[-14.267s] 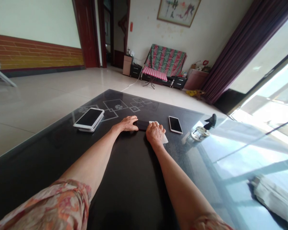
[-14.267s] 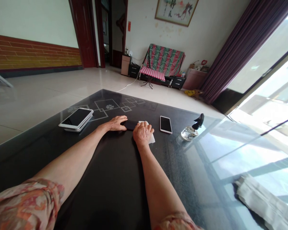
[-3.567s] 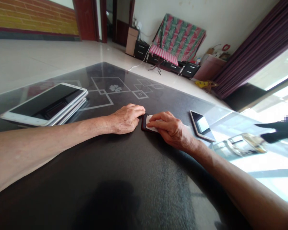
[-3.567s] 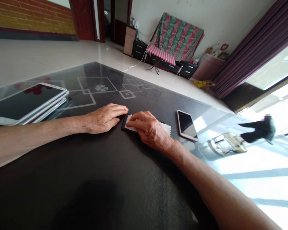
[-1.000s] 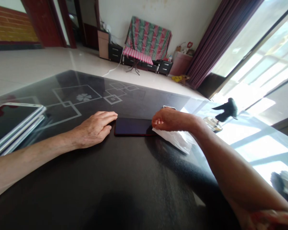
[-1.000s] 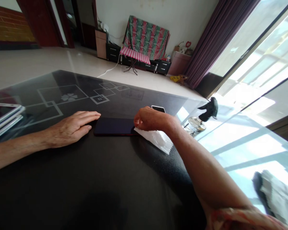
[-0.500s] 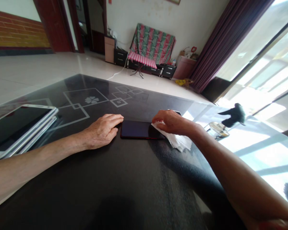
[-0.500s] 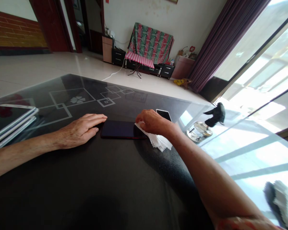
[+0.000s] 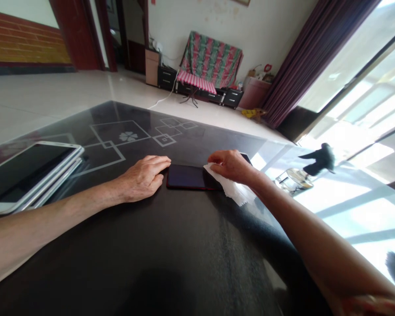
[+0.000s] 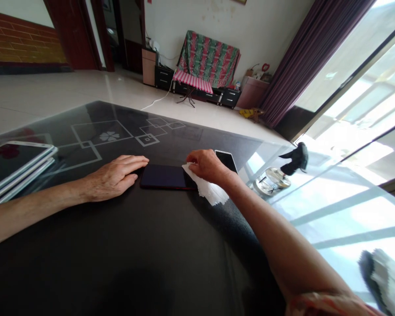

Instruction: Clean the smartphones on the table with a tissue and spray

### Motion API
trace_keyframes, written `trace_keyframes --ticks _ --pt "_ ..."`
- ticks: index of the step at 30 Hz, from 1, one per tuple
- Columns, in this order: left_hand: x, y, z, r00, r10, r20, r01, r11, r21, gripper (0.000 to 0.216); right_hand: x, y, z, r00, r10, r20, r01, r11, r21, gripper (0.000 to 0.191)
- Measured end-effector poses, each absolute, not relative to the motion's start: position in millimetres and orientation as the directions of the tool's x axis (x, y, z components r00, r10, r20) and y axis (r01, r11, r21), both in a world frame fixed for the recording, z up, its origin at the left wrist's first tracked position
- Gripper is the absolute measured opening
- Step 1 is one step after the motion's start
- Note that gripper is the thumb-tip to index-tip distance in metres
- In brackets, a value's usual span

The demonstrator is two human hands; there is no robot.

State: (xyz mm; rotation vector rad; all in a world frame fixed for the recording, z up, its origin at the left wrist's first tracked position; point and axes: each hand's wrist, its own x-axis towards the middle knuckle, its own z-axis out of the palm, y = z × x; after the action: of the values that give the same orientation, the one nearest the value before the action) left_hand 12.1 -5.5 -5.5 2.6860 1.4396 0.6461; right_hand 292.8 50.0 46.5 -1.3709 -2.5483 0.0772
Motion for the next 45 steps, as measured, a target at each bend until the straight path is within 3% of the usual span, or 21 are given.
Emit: trace_keyframes --ticks 6,16,23,30,37,45 --pt "14 -4 -6 0.489 0.786 0.378 0.778 -0.589 0.219 0.049 293 51 46 -0.491 0.852 0.183 0.844 0.517 -0.143 0.014" --pt "16 2 -8 0.475 0.791 0.386 0.774 -0.585 0.245 0.043 296 22 36 -0.424 0.886 0.187 0.857 0.460 -0.232 0.028" --pt "18 4 -5 0.444 0.845 0.297 0.802 -0.523 0.289 0.050 281 7 18 -0.342 0.877 0.337 0.900 0.409 -0.150 0.029" --pt "21 1 3 0.434 0.865 0.253 0.809 -0.498 0.313 0.051 262 -5 24 -0.337 0.891 0.303 0.923 0.376 -0.079 0.031" --pt "22 -1 4 0.406 0.886 0.223 0.807 -0.462 0.367 0.062 245 -6 27 -0.323 0.901 0.288 0.923 0.368 -0.114 0.032" --pt "20 1 -2 0.392 0.879 0.270 0.788 -0.472 0.395 0.060 223 -6 13 -0.333 0.852 0.404 0.886 0.429 -0.174 0.032"
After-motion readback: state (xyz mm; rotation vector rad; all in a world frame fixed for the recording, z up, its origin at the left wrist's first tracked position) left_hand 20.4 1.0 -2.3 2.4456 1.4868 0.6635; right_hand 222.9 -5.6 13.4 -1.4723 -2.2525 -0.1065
